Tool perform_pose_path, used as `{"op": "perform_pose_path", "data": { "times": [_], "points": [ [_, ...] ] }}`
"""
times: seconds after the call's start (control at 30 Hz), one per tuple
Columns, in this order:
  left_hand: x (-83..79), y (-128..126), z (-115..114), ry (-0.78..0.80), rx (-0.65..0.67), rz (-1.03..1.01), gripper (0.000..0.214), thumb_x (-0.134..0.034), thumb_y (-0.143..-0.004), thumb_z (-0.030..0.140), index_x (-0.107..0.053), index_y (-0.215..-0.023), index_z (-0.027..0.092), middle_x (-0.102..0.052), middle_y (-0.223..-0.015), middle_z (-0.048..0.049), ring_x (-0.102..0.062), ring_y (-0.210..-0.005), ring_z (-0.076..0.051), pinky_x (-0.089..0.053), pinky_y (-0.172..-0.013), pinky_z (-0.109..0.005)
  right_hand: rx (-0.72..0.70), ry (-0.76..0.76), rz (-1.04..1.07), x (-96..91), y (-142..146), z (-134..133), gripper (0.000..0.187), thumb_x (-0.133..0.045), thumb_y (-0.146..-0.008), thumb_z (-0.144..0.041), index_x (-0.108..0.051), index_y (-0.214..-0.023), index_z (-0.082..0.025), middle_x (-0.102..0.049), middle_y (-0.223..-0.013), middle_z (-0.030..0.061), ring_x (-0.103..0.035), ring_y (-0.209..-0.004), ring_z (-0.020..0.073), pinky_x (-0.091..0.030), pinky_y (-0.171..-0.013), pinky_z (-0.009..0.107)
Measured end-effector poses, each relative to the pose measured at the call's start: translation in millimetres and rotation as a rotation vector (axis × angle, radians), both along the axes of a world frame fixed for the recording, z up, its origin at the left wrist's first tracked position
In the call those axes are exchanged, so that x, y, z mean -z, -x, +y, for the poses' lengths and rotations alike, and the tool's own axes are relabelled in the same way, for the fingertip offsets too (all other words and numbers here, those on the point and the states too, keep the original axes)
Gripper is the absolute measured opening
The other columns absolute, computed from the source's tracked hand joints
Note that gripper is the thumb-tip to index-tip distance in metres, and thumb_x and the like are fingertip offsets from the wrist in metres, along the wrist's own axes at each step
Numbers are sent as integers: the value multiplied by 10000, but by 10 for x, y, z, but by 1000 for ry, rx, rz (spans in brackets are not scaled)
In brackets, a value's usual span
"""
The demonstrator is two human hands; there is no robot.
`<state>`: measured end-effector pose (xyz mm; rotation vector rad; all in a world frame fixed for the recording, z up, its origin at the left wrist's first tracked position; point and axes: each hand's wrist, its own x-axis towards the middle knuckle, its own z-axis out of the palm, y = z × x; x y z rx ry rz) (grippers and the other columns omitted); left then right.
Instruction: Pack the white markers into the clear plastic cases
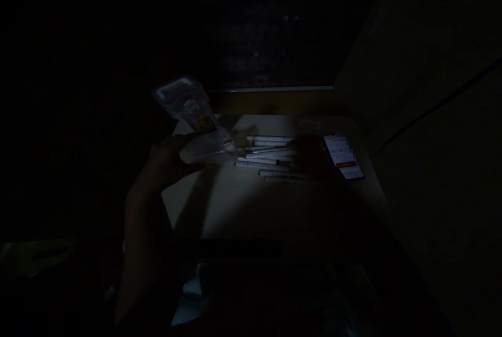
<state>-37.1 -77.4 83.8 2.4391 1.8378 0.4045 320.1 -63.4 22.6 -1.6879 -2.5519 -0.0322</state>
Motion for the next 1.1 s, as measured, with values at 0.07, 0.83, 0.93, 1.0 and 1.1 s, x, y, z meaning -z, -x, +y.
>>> {"op": "perform_pose_path", "data": {
  "times": [0.07, 0.83, 0.93, 1.0, 1.1],
  "points": [
    [-10, 6, -4, -21, -24, -45, 707, -713, -670, 488, -512, -1302, 242, -640, -1193, -107, -593, -1091, -331, -458, -903, -466, -4, -8, 21, 17, -12, -13, 464, -518, -753, -219, -629, -1200, -165, -624, -1171, 122, -525, -1074, 312, -366, -940, 460],
    [36, -407, 27, -113, 76, -345, 732, -734, -683, 491, -457, -1307, 225, -546, -1345, -116, -521, -1243, -311, -435, -1024, -468, -15, -129, 63, 260, 515, -232, 607, -353, -940, -450, -424, -1387, -46, -377, -1477, 225, -326, -1378, 360, -254, -1085, 589],
    [11, -542, 92, -135, 69, -417, 755, -683, -717, 560, -403, -1330, 221, -536, -1333, -124, -507, -1253, -306, -439, -1014, -464, 13, -124, 189, 108, 473, -71, 529, -316, -950, -350, -421, -1392, -79, -388, -1478, 198, -313, -1398, 321, -215, -1108, 600],
    [-23, -662, 186, -149, 81, -479, 793, -663, -734, 571, -336, -1367, 222, -509, -1350, -135, -497, -1264, -298, -441, -1009, -462, 28, -90, 314, 14, 432, 46, 534, -349, -920, -284, -380, -1417, -89, -390, -1479, 191, -336, -1393, 293, -230, -1125, 570],
    [-56, -877, 402, -152, 189, -547, 785, -625, -781, 547, -254, -1407, 253, -463, -1393, -120, -459, -1309, -273, -427, -1031, -453, -22, -52, 525, -109, 388, 186, 683, -498, -840, -306, -284, -1464, -128, -389, -1483, 165, -377, -1371, 278, -332, -1102, 505]
  ]
}}
